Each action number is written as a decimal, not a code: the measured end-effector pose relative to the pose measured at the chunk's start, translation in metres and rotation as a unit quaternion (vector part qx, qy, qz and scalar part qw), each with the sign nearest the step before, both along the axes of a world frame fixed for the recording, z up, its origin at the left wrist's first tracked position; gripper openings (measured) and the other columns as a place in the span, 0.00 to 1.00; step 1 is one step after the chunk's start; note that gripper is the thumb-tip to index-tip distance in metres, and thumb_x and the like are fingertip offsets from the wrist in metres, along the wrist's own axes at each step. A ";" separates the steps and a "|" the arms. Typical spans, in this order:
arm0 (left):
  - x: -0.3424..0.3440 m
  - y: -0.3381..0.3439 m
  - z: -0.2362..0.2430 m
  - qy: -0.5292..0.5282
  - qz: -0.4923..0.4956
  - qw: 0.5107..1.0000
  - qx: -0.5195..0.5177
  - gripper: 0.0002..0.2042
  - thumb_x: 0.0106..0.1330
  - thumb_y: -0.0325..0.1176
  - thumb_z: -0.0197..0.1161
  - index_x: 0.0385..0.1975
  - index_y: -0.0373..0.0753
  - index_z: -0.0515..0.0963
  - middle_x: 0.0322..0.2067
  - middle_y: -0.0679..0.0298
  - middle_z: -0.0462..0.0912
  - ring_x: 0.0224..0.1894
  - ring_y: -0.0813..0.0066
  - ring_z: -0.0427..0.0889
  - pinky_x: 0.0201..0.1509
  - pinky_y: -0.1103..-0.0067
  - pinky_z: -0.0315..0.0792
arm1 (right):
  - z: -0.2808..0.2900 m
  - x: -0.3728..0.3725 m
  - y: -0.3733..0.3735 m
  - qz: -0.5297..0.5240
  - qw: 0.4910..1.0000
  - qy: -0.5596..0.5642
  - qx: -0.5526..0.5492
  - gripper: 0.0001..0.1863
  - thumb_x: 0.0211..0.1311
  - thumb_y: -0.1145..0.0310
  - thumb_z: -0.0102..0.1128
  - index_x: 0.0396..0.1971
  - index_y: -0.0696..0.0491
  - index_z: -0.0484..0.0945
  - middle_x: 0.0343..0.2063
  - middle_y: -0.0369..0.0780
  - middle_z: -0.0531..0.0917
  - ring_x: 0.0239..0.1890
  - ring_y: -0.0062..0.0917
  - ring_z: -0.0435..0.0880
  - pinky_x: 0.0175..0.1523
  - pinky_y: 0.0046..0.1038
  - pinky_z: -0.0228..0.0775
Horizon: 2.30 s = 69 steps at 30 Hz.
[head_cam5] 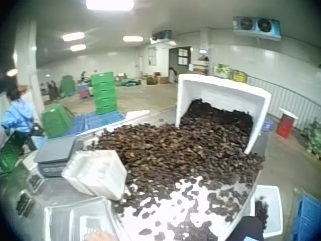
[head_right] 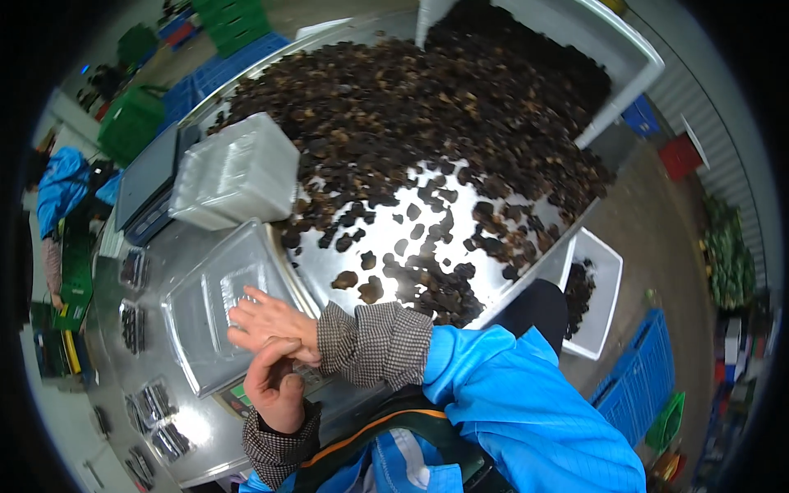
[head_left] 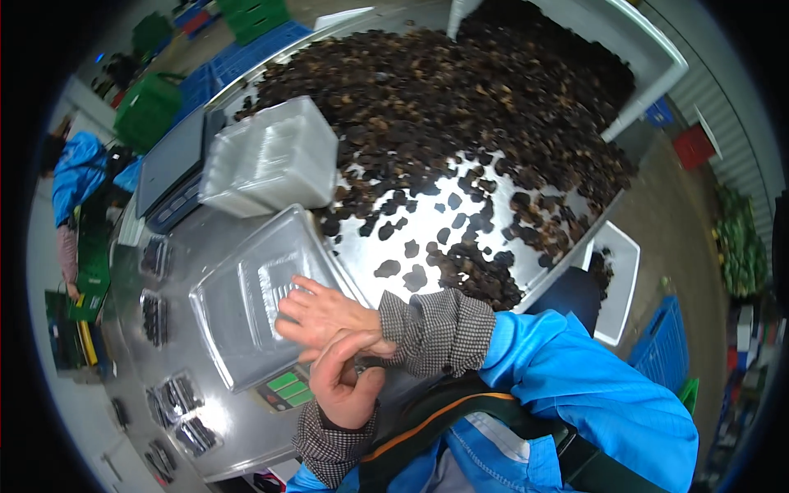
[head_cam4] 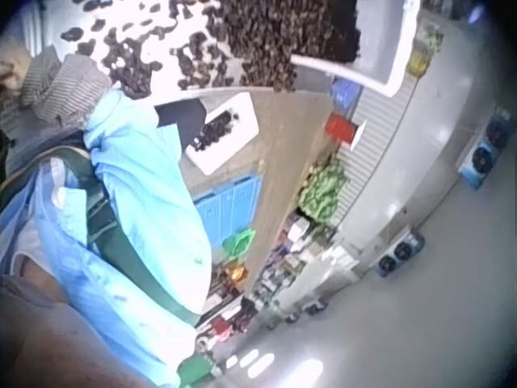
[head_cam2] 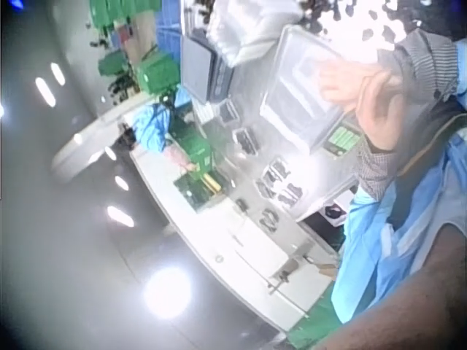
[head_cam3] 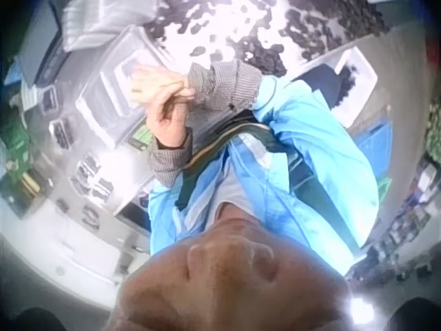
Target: Weigh dried mushrooms on a digital scale and pack them into plastic containers.
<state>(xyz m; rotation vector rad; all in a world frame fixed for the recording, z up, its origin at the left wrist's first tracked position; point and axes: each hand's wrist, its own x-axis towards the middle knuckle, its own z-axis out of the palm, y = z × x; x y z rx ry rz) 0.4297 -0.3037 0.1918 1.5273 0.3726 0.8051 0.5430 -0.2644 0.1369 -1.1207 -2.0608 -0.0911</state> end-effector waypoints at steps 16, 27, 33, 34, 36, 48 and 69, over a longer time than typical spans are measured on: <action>0.076 -0.041 -0.137 0.385 0.024 0.900 0.201 0.44 0.46 0.29 0.76 0.66 0.36 0.60 0.52 0.50 0.68 0.56 0.54 0.70 0.60 0.67 0.68 | -0.078 0.370 -0.268 -0.640 0.602 -0.113 -0.463 0.42 0.57 0.31 0.53 0.61 0.48 0.68 0.47 0.49 0.76 0.48 0.44 0.79 0.52 0.45 0.71; 0.109 -0.047 -0.140 0.408 -0.008 0.899 0.156 0.50 0.44 0.27 0.77 0.70 0.40 0.54 0.54 0.54 0.64 0.47 0.63 0.75 0.49 0.73 0.75 | -0.041 0.401 -0.209 -0.587 0.759 0.017 -0.283 0.38 0.60 0.44 0.61 0.64 0.49 0.64 0.47 0.52 0.74 0.46 0.46 0.80 0.50 0.41 0.75; 0.118 -0.046 -0.143 0.439 -0.018 0.878 0.191 0.52 0.39 0.27 0.80 0.69 0.39 0.55 0.53 0.49 0.63 0.53 0.53 0.70 0.58 0.67 0.70 | -0.055 0.460 -0.160 -0.651 0.627 -0.004 -0.428 0.43 0.57 0.30 0.52 0.67 0.40 0.61 0.60 0.47 0.67 0.63 0.46 0.68 0.64 0.50 0.62; 0.120 -0.046 -0.143 0.441 -0.021 0.877 0.190 0.52 0.39 0.27 0.80 0.69 0.39 0.55 0.53 0.49 0.63 0.53 0.53 0.70 0.58 0.67 0.70 | -0.066 0.448 -0.151 -0.630 0.641 0.012 -0.437 0.43 0.56 0.29 0.52 0.67 0.38 0.62 0.60 0.47 0.66 0.64 0.46 0.66 0.63 0.52 0.62; 0.122 -0.046 -0.140 0.436 -0.027 0.875 0.210 0.53 0.37 0.28 0.81 0.68 0.39 0.56 0.53 0.49 0.63 0.55 0.50 0.69 0.60 0.65 0.68 | -0.080 0.406 -0.143 -0.579 0.715 -0.046 -0.390 0.41 0.55 0.34 0.59 0.65 0.39 0.65 0.56 0.46 0.68 0.56 0.46 0.71 0.57 0.48 0.70; 0.123 -0.044 -0.143 0.428 -0.033 0.877 0.217 0.55 0.37 0.27 0.81 0.70 0.41 0.54 0.53 0.50 0.62 0.55 0.51 0.69 0.59 0.66 0.69 | -0.031 0.266 -0.222 -0.324 0.873 0.154 -0.330 0.39 0.50 0.55 0.72 0.63 0.46 0.67 0.46 0.44 0.72 0.42 0.42 0.78 0.47 0.38 0.75; 0.173 -0.022 -0.153 0.395 -0.068 0.863 0.308 0.49 0.41 0.26 0.77 0.68 0.41 0.57 0.56 0.47 0.63 0.58 0.46 0.68 0.62 0.62 0.66 | -0.105 0.390 -0.191 -0.544 0.787 0.022 -0.290 0.08 0.54 0.65 0.63 0.33 0.50 0.79 0.33 0.41 0.79 0.37 0.39 0.82 0.39 0.39 0.75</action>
